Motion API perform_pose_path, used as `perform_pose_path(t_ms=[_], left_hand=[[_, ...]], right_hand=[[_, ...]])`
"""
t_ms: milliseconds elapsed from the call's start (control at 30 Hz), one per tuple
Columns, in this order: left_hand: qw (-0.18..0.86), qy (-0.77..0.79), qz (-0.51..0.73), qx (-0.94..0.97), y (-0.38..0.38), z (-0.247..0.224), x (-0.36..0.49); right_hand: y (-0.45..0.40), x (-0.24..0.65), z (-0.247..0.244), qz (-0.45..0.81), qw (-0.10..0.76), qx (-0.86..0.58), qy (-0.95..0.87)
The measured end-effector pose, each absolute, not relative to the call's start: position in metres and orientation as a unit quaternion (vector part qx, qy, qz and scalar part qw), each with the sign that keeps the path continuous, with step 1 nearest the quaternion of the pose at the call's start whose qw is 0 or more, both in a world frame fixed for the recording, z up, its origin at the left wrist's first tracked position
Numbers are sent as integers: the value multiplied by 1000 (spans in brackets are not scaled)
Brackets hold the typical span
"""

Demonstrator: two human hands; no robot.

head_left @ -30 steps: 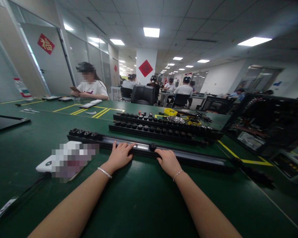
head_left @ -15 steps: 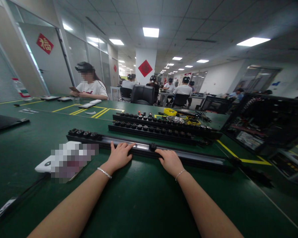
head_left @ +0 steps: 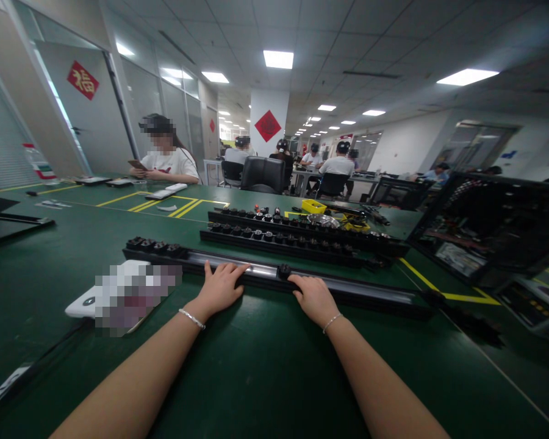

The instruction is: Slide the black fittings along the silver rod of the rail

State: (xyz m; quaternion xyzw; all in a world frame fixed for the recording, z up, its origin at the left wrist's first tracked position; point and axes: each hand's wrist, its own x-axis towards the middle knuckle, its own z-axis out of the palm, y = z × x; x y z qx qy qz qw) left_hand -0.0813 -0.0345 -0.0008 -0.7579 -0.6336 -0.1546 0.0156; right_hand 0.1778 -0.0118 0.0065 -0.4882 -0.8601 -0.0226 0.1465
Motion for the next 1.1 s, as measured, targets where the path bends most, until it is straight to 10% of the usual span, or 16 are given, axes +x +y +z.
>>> perform_pose_path(t_ms=[1100], left_hand=[[21,-632,-159,-758,-34,-3,-83]], right_hand=[[-10,186,16,8,124,-495,-860]])
